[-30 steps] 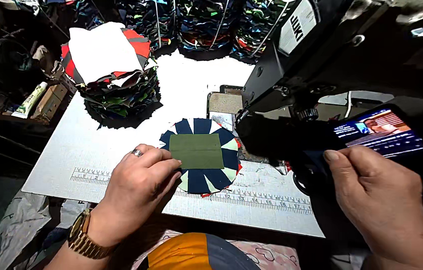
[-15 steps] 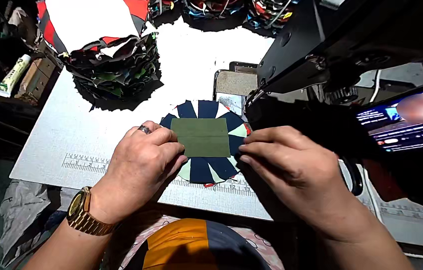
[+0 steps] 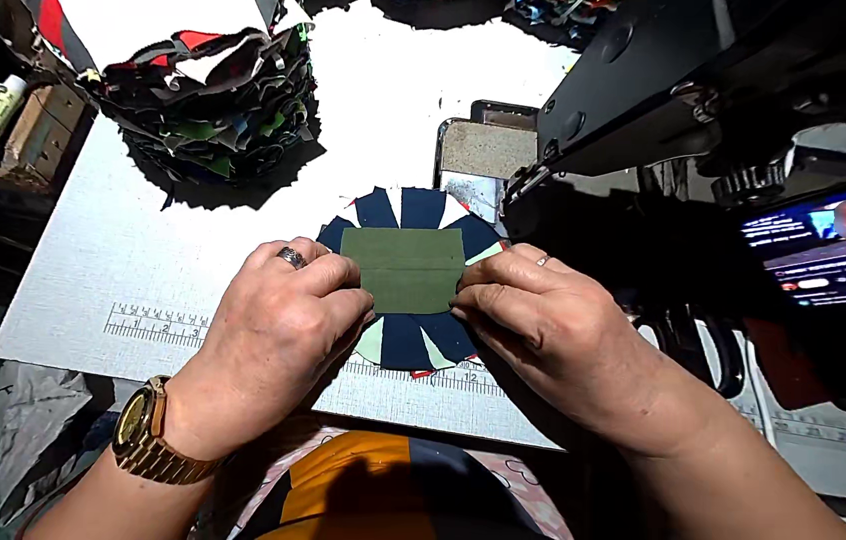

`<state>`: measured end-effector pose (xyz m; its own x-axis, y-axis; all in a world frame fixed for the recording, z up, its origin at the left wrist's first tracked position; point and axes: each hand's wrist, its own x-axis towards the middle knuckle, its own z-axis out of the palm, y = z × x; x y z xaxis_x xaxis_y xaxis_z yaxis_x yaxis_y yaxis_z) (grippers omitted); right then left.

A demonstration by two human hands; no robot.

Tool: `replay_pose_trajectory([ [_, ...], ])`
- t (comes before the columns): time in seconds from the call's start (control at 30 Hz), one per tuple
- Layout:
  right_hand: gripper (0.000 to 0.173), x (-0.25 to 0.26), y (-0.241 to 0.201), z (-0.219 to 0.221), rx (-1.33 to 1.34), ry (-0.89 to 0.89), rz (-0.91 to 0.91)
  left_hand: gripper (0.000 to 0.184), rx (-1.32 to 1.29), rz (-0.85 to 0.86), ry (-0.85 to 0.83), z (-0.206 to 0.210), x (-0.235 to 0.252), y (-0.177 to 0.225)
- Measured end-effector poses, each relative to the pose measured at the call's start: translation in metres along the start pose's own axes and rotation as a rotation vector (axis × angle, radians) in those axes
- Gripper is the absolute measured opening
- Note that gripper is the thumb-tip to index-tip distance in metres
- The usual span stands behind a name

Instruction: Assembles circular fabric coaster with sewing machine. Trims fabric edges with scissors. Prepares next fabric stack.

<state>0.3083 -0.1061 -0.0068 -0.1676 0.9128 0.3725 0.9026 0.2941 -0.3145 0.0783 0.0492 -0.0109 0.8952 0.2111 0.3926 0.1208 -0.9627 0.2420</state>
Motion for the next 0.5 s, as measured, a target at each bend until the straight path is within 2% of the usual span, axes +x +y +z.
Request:
replay_pose_trajectory([
  [0.27, 0.019, 0.008, 0.006, -0.001, 0.043, -0.036, 0.085, 0.026, -0.02, -0.039, 0.004, 0.003, 0.0, -0.001],
  [0.5, 0.018, 0.018, 0.007, -0.002, 0.07, -0.024, 0.211, 0.021, -0.049, -0.071, 0.016, 0.006, 0.003, -0.002],
])
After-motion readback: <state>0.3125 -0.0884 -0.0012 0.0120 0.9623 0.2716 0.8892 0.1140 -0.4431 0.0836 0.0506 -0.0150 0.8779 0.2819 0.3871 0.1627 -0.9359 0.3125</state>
